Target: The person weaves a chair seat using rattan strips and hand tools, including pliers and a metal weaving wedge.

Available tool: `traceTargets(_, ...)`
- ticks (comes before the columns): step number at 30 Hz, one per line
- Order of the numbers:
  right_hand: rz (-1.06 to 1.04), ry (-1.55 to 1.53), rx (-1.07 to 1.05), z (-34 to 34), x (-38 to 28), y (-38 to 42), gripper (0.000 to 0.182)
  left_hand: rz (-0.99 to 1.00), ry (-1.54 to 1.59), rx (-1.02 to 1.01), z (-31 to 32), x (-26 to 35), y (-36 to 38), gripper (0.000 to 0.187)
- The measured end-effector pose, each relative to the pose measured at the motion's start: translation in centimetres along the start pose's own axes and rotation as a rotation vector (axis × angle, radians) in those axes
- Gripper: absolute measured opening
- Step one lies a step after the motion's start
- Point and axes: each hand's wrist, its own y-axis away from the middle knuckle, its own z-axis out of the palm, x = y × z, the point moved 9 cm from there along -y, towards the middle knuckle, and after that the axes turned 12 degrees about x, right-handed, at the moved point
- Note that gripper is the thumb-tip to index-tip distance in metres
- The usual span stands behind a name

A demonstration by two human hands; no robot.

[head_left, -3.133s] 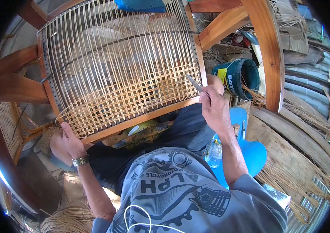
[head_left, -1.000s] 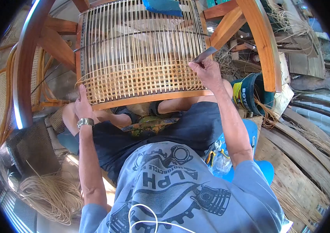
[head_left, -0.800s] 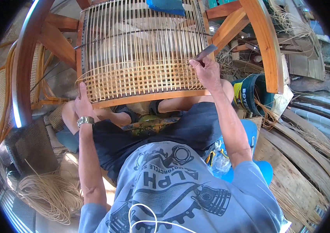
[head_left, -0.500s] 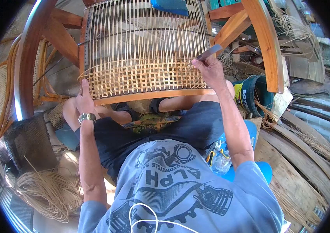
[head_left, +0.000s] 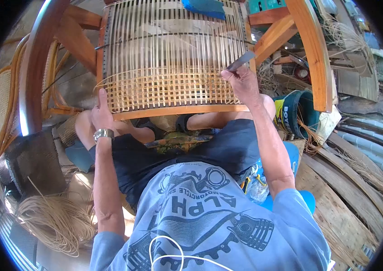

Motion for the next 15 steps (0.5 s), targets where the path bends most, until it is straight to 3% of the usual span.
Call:
traceTargets(1, -0.076, 0.191, -0.037, 0.7, -0.9, 0.0, 0.024, -0.001, 0.024, -0.060, 0.7, -0.1, -0.2, 0.094)
traceTargets(4, -0.022, 0.363, -0.053, 1.7, -1.8, 0.0, 0.029, 0.002, -0.153, 0.016, -0.6, -0.1, 0.1, 0.093)
traceTargets(8, 0.066, 0.002, -0.005, 0.0, 0.4, 0.0, 0.022, -0.086, -0.089, 0.040, -0.2, -2.1, -0.2, 0.089)
traceTargets(9, 0.106, -0.163, 0.022, -1.1, 0.6, 0.1, 0.021, -0.024, 0.012, 0.049, 0.2, -1.9, -0.3, 0.085)
traceTargets(11, 0.114, 0.095, 0.035, -4.1, 0.4, 0.2, 0.020, 0.037, 0.117, 0.064, -0.1, -1.2, -0.1, 0.081)
traceTargets(13, 0.160, 0.018, 0.118, -6.9, 2.5, 1.0, 0.018, 0.408, 0.153, 0.164, -1.4, 2.4, 0.7, 0.070)
traceTargets(15, 0.223, -0.093, 0.156, -9.2, 4.7, 2.1, 0.017, 0.456, 0.200, 0.146, -1.3, 2.8, 0.1, 0.063)
